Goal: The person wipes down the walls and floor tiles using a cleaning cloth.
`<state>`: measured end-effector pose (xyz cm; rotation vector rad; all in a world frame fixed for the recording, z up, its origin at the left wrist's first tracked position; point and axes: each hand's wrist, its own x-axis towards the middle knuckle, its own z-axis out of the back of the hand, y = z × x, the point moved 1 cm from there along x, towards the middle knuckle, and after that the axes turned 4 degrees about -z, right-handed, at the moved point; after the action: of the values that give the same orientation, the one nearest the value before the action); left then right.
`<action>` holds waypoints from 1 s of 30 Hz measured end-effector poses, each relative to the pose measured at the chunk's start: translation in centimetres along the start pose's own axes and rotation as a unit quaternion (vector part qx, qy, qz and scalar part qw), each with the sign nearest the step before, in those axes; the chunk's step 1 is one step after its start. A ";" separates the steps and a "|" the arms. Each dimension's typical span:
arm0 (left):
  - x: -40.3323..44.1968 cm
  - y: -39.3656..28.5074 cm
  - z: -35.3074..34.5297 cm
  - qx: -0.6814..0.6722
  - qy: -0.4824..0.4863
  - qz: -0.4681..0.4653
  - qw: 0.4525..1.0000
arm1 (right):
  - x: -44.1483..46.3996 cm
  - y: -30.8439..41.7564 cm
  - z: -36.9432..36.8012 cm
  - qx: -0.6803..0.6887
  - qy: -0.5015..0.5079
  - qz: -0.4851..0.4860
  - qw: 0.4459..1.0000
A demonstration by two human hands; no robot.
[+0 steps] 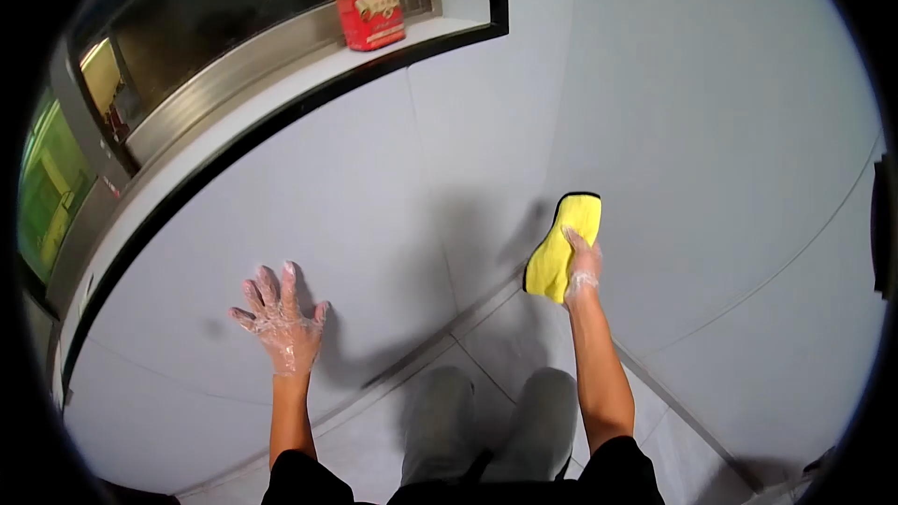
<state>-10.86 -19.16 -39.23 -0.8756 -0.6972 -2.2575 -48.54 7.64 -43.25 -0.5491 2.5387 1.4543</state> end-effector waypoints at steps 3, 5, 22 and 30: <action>-0.7 0.1 1.7 -0.017 0.037 0.031 0.999 | 0.3 -1.0 -1.1 -0.045 -0.024 0.037 0.998; -1.2 -0.1 2.7 -0.006 0.052 0.008 0.999 | 2.0 2.1 -3.3 -0.089 -0.045 0.064 0.993; -2.1 2.0 1.4 0.066 0.033 -0.051 0.996 | -11.1 -3.1 -23.7 -0.307 0.127 0.717 0.613; -2.5 2.5 0.4 0.077 0.078 -0.044 0.993 | -0.3 6.1 -22.5 -0.230 0.123 0.833 0.489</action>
<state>-7.51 -19.69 -40.16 -0.5991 -0.8383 -2.2854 -49.75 -8.73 -26.74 2.6462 2.2893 2.3513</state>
